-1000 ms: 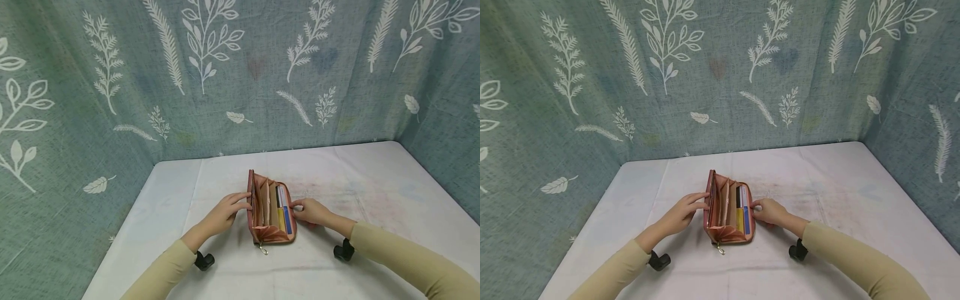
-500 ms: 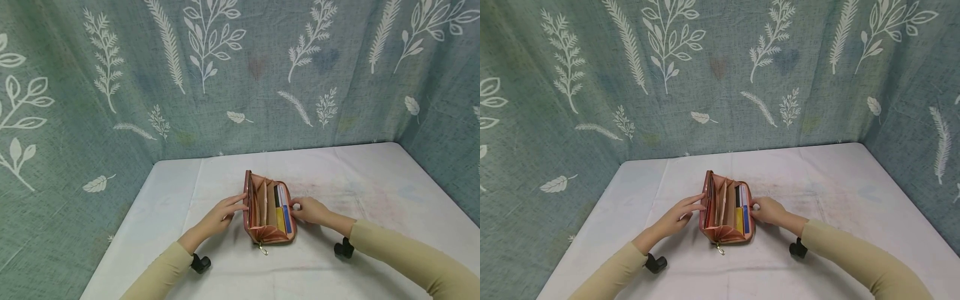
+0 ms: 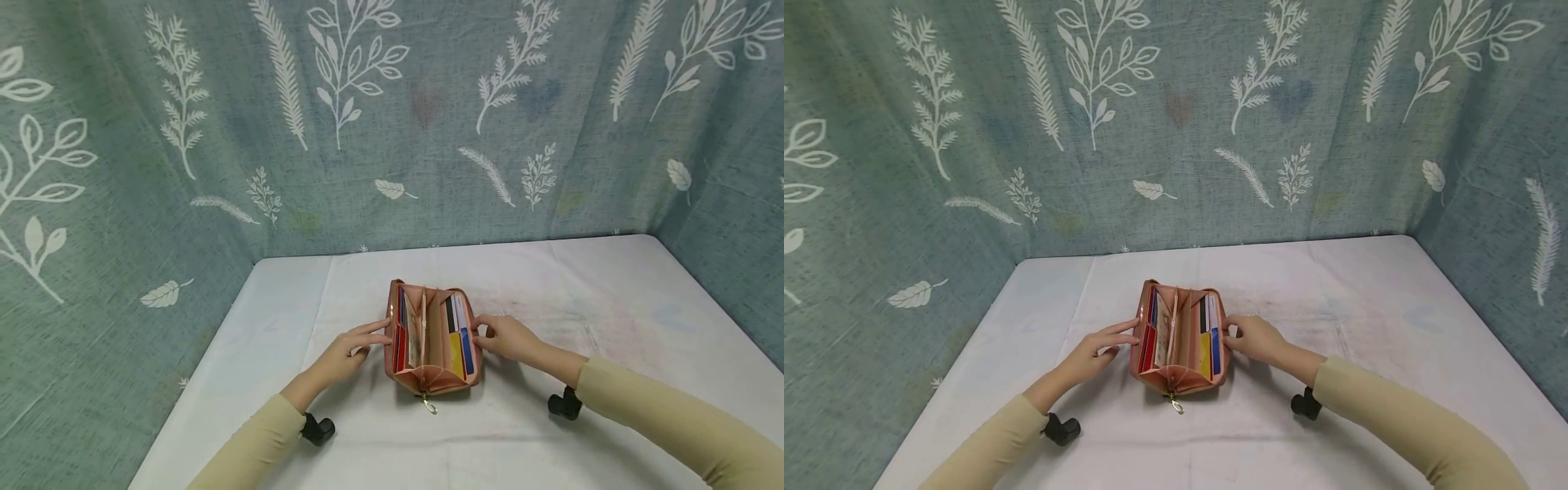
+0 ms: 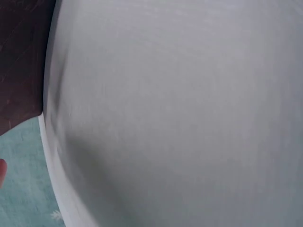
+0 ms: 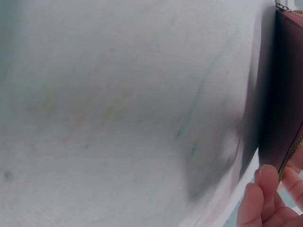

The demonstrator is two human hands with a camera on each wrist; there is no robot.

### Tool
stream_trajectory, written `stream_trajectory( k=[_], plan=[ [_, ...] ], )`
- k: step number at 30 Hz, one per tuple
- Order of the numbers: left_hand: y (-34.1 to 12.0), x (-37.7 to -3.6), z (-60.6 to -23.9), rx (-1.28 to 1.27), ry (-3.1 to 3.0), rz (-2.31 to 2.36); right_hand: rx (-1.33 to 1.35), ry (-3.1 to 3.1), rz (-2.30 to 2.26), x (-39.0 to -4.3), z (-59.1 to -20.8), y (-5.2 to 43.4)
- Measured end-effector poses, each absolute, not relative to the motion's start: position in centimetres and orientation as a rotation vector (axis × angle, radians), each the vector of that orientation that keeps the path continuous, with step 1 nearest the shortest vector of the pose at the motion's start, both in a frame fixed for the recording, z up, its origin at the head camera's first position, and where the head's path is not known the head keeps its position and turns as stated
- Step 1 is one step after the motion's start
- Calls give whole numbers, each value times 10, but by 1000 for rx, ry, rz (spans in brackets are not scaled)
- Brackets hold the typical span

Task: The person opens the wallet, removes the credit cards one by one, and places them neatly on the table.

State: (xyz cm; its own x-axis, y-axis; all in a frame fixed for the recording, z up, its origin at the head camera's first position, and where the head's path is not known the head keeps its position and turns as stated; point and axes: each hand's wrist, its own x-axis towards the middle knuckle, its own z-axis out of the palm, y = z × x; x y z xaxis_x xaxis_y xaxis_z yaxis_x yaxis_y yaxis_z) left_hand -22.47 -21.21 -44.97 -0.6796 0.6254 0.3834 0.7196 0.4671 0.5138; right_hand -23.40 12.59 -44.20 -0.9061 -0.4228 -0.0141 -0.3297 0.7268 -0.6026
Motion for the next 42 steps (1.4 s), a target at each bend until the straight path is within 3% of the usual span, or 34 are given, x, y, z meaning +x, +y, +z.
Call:
stream_trajectory(
  k=[10,24,36,42],
  plan=[
    [-225,-225,-456,-1045,-2656,-1188,-734,2839,-912,-232,-437,122],
    [-232,-222,-453,-973,-2696,-1094,-851,2819,-923,-231,-425,116],
    [-202,-216,-437,-554,-2797,-1022,-875,2803,-940,-234,-416,109],
    [-198,-216,-435,-462,-2803,-1100,-873,2795,-949,-234,-418,109]
  ],
)
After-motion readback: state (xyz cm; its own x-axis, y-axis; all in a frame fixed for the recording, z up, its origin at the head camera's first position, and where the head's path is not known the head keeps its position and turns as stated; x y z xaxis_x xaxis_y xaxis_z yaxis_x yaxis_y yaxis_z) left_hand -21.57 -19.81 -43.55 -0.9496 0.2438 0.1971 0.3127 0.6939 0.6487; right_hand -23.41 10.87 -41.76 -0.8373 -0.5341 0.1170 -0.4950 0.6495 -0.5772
